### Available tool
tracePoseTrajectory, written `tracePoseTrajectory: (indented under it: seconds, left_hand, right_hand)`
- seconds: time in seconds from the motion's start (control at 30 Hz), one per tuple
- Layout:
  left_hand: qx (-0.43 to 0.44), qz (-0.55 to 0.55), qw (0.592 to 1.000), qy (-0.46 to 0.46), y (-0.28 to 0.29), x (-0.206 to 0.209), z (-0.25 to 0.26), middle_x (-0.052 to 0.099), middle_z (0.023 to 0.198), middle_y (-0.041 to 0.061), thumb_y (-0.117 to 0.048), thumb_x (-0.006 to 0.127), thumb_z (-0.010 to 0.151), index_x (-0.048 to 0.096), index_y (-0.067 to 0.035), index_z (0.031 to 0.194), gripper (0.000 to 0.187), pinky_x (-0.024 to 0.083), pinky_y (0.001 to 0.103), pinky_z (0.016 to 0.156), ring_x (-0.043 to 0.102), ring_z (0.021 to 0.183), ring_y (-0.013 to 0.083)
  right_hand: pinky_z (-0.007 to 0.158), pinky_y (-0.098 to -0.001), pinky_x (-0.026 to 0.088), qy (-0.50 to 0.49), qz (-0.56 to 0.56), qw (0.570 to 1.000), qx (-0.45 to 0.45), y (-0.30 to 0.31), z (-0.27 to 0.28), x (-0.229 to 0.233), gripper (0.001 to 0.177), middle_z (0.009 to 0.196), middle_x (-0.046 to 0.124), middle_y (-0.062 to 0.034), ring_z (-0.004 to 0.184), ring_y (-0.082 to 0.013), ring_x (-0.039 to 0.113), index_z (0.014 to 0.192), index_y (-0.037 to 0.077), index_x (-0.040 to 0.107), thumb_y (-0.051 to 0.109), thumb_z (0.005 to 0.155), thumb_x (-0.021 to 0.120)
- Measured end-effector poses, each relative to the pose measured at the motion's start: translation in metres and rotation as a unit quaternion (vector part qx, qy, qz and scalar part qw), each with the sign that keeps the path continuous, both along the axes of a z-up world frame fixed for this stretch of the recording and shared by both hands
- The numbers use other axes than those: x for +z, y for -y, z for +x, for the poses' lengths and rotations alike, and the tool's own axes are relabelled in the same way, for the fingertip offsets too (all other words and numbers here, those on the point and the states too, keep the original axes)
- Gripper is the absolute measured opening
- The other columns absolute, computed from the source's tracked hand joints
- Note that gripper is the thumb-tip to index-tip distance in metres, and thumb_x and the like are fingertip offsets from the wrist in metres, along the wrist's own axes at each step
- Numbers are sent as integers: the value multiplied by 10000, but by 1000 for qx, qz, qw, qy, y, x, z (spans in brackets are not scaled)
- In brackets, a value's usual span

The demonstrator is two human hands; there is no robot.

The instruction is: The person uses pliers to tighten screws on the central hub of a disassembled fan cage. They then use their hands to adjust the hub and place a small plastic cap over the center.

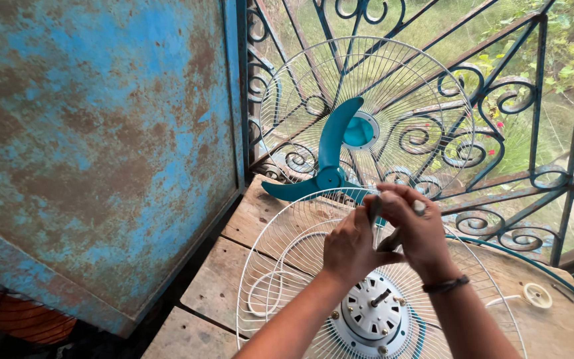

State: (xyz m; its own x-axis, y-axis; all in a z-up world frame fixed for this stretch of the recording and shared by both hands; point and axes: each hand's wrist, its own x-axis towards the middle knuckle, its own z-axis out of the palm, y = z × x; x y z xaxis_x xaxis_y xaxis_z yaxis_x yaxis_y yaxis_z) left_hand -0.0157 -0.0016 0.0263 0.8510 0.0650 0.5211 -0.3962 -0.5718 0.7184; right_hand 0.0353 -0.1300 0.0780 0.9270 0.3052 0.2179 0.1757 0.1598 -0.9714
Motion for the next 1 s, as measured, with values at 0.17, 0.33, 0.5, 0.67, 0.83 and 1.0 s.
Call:
tracePoseTrajectory:
  seconds: [0.17,0.33,0.5,0.67,0.83,1.0]
  left_hand:
    - [-183,-52,981,-45,-11,-15,17,739,1047,155,-364,896,697,676,-52,1235,660,595,409,853,742,970,311]
    - [-253,-402,862,-177,-19,-16,19,764,1004,75,-268,802,839,722,-16,1152,411,631,320,823,752,909,181]
    - [-95,-564,815,-93,-55,-7,13,783,931,61,-215,749,897,714,-25,1140,310,644,287,791,765,871,138]
    - [-26,-566,824,-22,-86,-8,1,745,791,65,-147,792,895,718,7,1086,256,550,245,665,674,710,106]
    - [28,-523,847,-87,-98,-27,-18,737,723,53,-137,792,875,745,19,1011,213,527,243,612,665,654,97]
    - [41,-493,861,-120,-99,-33,-21,753,730,51,-142,791,856,755,0,1078,266,537,238,621,696,667,100]
  right_hand:
    - [792,-321,573,-37,4,999,37,7,13,-5,554,988,762,-155,895,-188,707,1247,-51,635,450,1062,485]
    - [938,-295,542,16,30,999,28,16,20,-19,542,1132,727,-48,1022,-130,668,1306,24,593,472,1034,458]
    - [701,-460,560,-6,-476,871,-120,27,18,-42,450,863,768,-180,735,-291,673,1035,25,787,427,1028,585]
    - [773,-415,594,16,-707,707,10,-1,-8,-58,381,918,795,-96,858,-281,754,878,166,820,527,843,704]
    - [799,-427,598,19,-783,621,9,-21,-18,-51,417,981,765,-84,939,-282,740,901,167,817,565,801,744]
    - [826,-417,605,23,-775,631,23,-24,-15,-53,278,998,763,-99,945,-299,743,878,159,825,403,773,744]
